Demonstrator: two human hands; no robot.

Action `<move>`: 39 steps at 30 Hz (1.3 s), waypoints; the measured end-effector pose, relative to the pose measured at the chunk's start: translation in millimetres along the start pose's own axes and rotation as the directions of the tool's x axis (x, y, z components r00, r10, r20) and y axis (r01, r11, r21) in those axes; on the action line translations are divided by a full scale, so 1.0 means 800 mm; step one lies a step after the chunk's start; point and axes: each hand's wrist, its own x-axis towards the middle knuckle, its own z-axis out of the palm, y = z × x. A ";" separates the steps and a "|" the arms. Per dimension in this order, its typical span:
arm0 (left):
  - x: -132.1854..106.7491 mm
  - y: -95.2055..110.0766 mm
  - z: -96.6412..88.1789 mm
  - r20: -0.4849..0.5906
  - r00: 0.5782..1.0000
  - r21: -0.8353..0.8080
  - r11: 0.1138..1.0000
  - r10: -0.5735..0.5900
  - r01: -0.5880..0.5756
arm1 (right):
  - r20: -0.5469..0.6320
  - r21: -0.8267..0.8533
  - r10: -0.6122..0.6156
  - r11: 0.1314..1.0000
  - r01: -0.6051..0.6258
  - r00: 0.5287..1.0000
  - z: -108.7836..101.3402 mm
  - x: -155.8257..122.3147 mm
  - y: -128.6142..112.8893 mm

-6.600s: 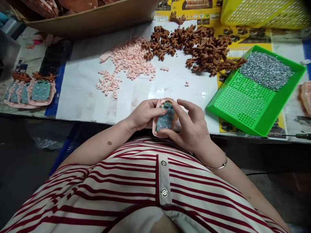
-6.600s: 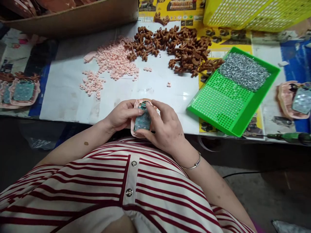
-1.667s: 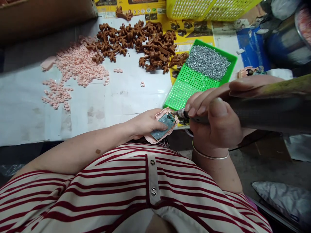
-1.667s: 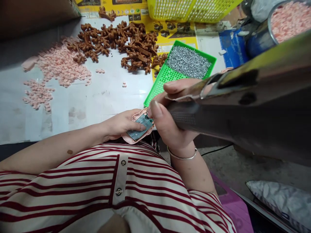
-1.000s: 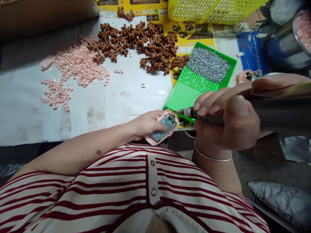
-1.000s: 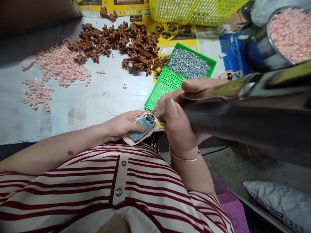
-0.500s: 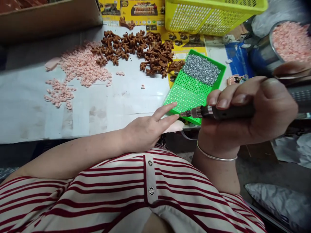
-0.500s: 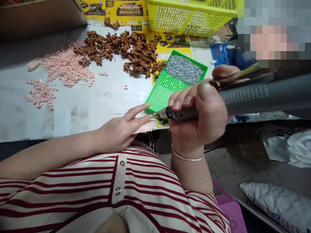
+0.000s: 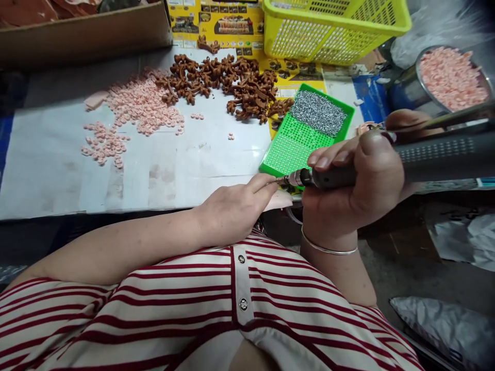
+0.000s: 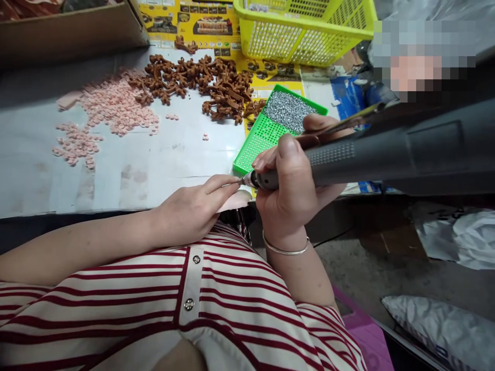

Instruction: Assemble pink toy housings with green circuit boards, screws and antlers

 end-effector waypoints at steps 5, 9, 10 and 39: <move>-0.003 0.001 0.000 0.024 1.000 0.006 1.000 -0.008 0.008 | 0.008 0.020 0.002 1.000 -0.002 1.000 0.004 -0.005 -0.003; -0.005 -0.001 0.000 0.026 0.999 0.027 0.999 -0.024 0.023 | -0.001 -0.019 -0.028 0.999 0.028 1.000 -0.001 -0.006 -0.003; -0.005 -0.003 0.000 0.032 0.999 0.034 0.999 -0.031 0.030 | -0.003 -0.034 -0.043 0.999 0.043 0.999 -0.002 -0.007 -0.003; -0.008 -0.001 0.000 0.126 0.988 0.171 0.983 -0.094 0.072 | 0.192 -0.047 0.291 0.957 -0.287 0.937 -0.023 -0.002 -0.003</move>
